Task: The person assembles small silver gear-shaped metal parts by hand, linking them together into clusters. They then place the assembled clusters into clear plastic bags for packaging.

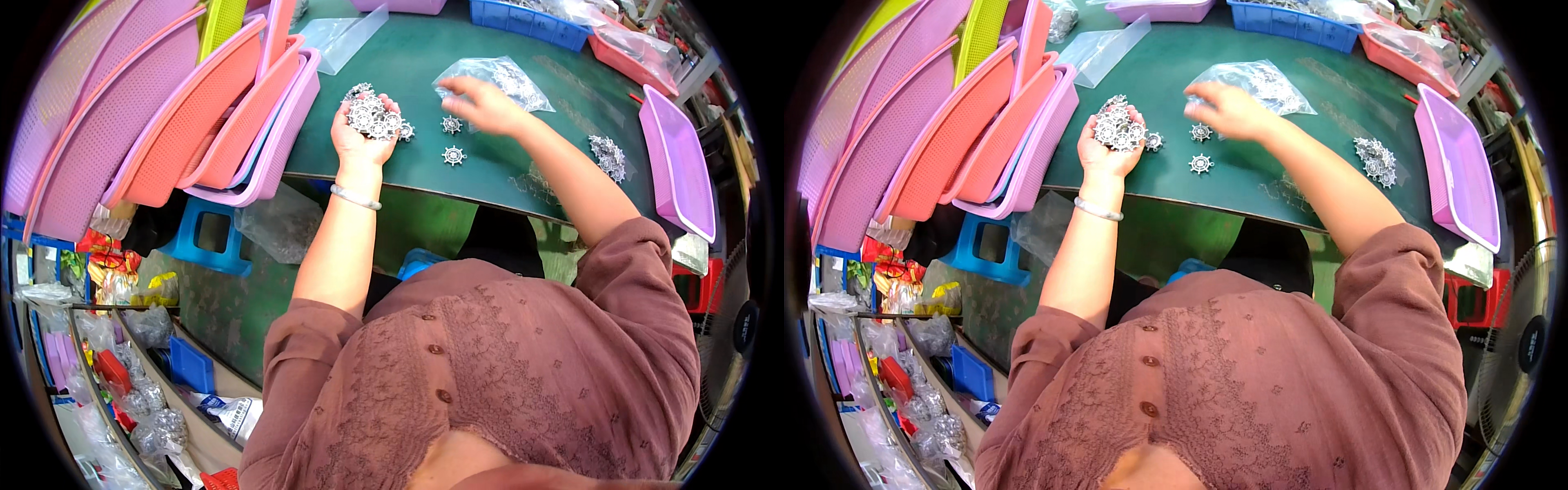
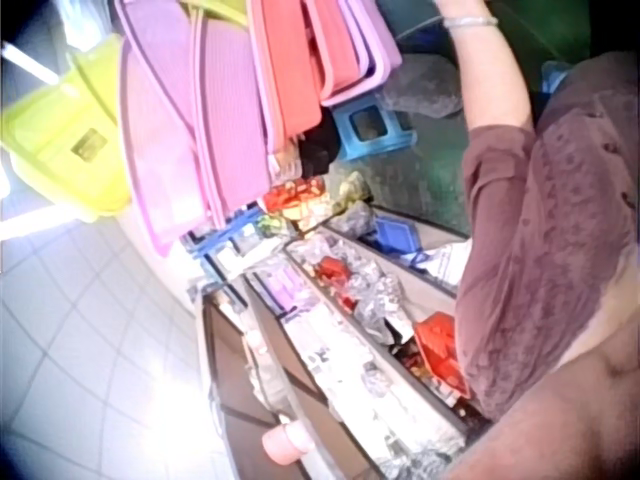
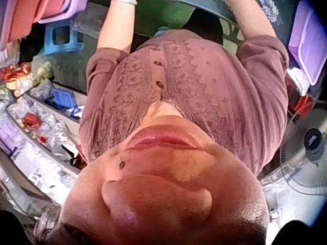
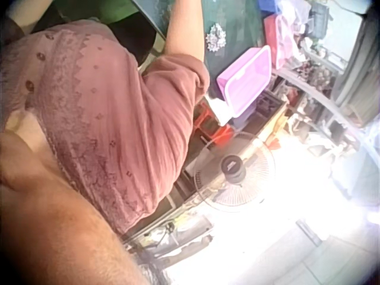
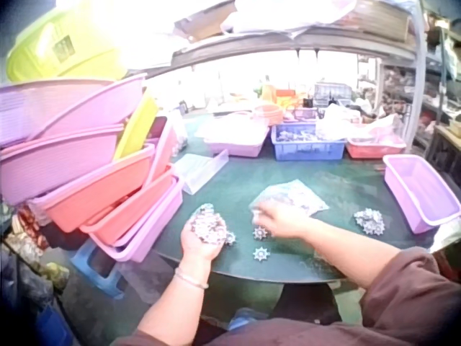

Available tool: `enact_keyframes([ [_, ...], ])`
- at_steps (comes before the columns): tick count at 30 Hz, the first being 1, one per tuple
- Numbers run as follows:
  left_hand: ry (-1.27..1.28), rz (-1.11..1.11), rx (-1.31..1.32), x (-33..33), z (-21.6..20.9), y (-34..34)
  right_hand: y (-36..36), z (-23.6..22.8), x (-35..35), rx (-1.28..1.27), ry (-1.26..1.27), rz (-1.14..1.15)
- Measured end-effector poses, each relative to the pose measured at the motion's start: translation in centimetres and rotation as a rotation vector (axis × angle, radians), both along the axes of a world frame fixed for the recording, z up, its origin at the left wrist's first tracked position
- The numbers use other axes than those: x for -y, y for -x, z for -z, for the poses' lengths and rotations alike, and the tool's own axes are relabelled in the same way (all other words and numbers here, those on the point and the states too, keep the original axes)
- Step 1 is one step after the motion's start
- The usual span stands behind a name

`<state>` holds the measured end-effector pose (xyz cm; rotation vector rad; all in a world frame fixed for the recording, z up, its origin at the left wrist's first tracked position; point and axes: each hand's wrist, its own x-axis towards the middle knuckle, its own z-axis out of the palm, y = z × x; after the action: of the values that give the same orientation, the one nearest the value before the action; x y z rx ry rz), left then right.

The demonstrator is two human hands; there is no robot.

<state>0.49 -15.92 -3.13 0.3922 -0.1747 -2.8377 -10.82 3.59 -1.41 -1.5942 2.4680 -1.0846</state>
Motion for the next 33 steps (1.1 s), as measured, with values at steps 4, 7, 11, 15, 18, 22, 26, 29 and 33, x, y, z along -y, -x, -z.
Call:
enact_keyframes([
  [4,-0.059,0.01,-0.126,1.6,0.6,-1.1,-5.1,-0.1,-0.9,-0.397,-0.342,-0.168],
  [7,-0.091,-0.069,-0.08,1.8,0.1,-2.2,-6.4,1.8,-1.5,-0.359,-0.138,-0.161],
  [11,-0.116,-0.126,-0.044,2.0,0.4,-4.1,-6.7,3.3,-1.1,-0.214,-0.05,-0.152],
  [15,-0.111,-0.153,-0.037,2.2,0.7,-5.7,-7.2,3.0,2.0,-0.18,-0.008,-0.135],
  [18,-0.106,-0.176,-0.002,1.9,0.0,-6.6,-7.4,3.1,4.5,-0.456,-0.052,-0.036],
  [22,-0.13,-0.193,-0.054,2.3,0.2,-7.5,-5.6,4.4,6.0,-0.325,0.061,-0.183],
  [26,-0.197,-0.197,-0.2,2.1,0.3,-7.6,-6.7,3.6,6.0,-0.398,0.23,-0.135],
  [29,-0.225,-0.168,-0.137,0.9,0.4,-6.4,-7.3,3.2,4.8,-0.363,0.125,0.049],
  [33,-0.229,-0.171,-0.168,0.9,1.2,-5.5,-8.4,2.3,4.8,-0.323,0.003,0.13],
])
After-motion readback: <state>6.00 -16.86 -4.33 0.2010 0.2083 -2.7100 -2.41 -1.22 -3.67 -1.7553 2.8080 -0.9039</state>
